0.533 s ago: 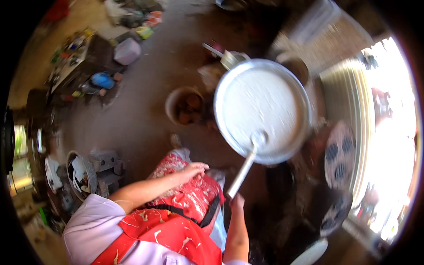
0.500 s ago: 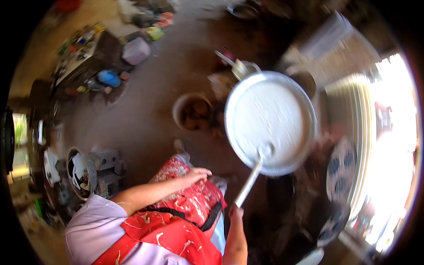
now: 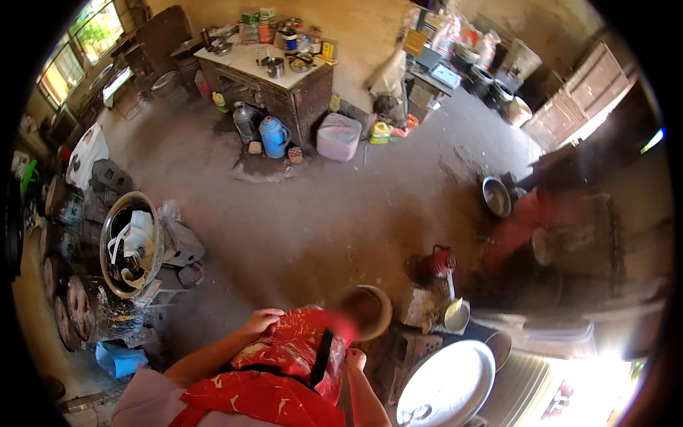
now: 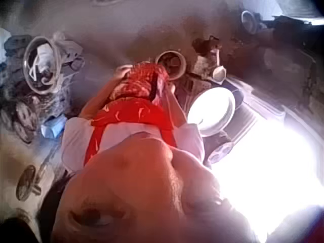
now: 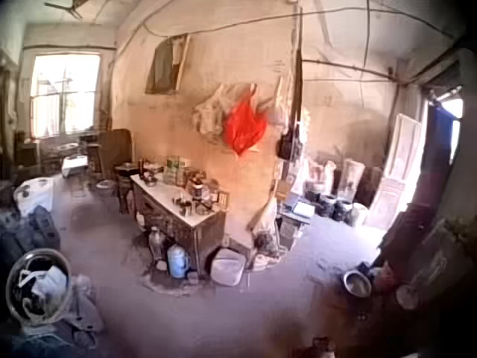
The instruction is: The person spreads white liquid batter onto circular steaming plates using a wooden paddle and a ladle, removes the steamed sheets once cooked, and mixes pieces of cooked batter in a bowl with cabbage using chopsticks.
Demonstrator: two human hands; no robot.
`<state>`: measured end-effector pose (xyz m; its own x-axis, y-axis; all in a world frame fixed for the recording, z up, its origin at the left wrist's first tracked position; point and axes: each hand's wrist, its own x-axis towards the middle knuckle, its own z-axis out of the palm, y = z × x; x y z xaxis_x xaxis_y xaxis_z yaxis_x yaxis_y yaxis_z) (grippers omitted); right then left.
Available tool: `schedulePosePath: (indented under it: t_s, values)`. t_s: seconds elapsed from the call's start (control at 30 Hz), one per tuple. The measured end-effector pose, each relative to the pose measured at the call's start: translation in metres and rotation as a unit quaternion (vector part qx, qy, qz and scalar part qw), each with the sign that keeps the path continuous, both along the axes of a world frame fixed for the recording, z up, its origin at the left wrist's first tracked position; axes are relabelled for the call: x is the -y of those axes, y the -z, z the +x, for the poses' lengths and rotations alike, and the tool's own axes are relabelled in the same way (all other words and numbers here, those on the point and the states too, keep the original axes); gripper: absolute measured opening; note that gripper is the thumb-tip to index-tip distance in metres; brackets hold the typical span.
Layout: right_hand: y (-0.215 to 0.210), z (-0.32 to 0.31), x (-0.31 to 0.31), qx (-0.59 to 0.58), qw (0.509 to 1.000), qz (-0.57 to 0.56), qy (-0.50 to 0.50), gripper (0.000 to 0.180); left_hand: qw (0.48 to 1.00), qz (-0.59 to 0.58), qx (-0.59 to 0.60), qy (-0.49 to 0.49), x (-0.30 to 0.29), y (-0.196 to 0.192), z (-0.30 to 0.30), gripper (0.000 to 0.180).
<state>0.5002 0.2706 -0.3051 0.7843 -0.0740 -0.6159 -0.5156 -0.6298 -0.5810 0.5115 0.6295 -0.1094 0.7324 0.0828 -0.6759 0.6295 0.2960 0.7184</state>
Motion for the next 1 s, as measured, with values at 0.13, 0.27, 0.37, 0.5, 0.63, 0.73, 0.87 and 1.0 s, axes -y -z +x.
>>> schedulePosePath:
  t_s: [0.13, 0.27, 0.37, 0.5, 0.63, 0.73, 0.87, 1.0]
  values:
    - [-0.038, 0.122, -0.088, -0.137, 0.980, 0.099, 0.108, 0.035, 0.996, 0.023, -0.021, -0.088, -0.071, 0.010, 0.061, 0.021]
    - [-0.004, 0.200, -0.151, 0.079, 0.993, 0.089, 0.004, 0.033, 0.989, -0.033, -0.055, -0.132, -0.105, 0.026, 0.138, 0.022]
    - [-0.018, 0.310, -0.212, 0.016, 0.989, 0.147, 0.009, 0.032, 0.992, -0.040, -0.040, -0.116, -0.148, 0.024, 0.231, 0.024]
    - [-0.026, 0.455, -0.282, -0.168, 0.963, 0.204, 0.057, 0.030, 0.990, -0.023, -0.034, -0.134, -0.192, 0.032, 0.336, 0.025]
    - [-0.098, 0.628, -0.397, -0.083, 0.974, 0.164, -0.130, 0.040, 0.978, -0.048, -0.025, -0.201, -0.261, 0.023, 0.453, 0.023]
    - [-0.162, 0.736, -0.490, -0.088, 0.955, 0.263, -0.109, 0.047, 0.975, -0.044, -0.038, -0.215, -0.312, 0.024, 0.521, 0.023]
    - [-0.174, 0.852, -0.605, -0.137, 0.877, 0.454, 0.084, 0.040, 0.976, -0.032, -0.039, -0.213, -0.389, 0.034, 0.638, 0.024]
    - [-0.158, 0.946, -0.714, -0.148, 0.801, 0.526, 0.245, 0.034, 0.978, -0.052, 0.009, -0.202, -0.461, 0.047, 0.760, 0.027]
